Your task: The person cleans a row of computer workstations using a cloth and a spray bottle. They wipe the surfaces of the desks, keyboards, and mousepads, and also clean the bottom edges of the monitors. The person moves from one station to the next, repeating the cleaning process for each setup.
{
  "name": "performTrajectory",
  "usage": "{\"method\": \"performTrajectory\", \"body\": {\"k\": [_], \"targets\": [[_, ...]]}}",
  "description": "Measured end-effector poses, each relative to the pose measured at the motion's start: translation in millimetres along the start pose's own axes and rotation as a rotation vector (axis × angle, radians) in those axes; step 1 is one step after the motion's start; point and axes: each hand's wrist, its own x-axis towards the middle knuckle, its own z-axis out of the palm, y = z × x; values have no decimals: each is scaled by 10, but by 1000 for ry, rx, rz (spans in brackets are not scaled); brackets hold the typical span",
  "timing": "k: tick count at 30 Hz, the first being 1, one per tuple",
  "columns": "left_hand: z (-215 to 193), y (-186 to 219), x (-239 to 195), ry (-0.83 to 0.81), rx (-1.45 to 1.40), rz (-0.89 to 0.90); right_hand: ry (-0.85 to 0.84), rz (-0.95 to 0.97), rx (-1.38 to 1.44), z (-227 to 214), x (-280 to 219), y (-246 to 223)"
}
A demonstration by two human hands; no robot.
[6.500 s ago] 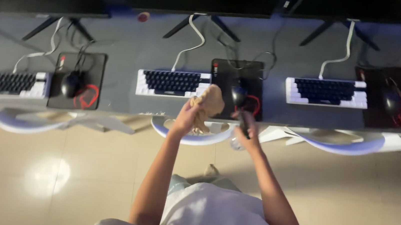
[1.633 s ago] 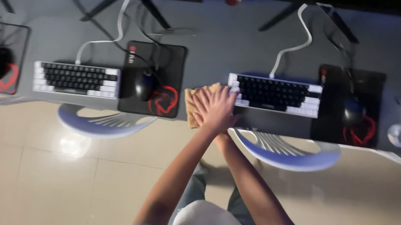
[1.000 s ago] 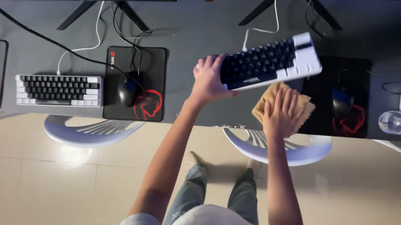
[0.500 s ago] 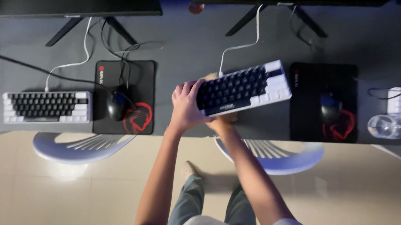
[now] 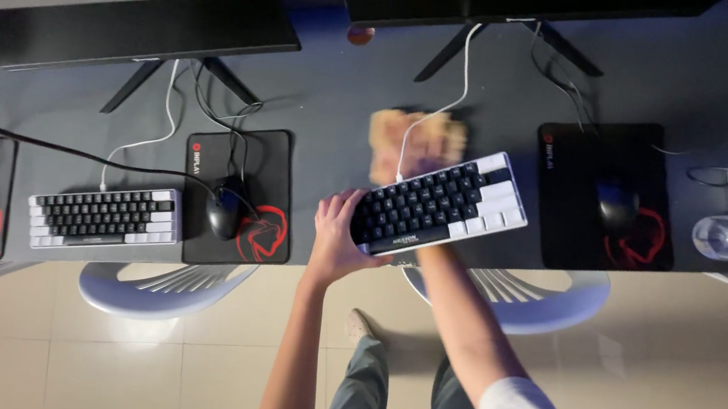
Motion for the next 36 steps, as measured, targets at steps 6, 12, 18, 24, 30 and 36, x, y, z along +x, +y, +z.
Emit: {"method": "performTrajectory", "body": {"k": [6,12,18,24,30,36], "targets": [[55,-94,14,12,-25,5,49,-136,-168,-95,193,58],[138,-156,35,-10,6,-29,101,-222,-359,-195,209,375],[154,-146,12,5,94,-12,132,-288,-515,-358,-90,454],[241,-132,-17,-10,100,-3,-147,-45,-321,-953,-819,-379],[280,-51,40,-15,168,25,-212,59,-202,-1209,-1724,-254],[244,-44,28,-80,210,21,-99,-14,-237,-1349,-1511,-130]]}}
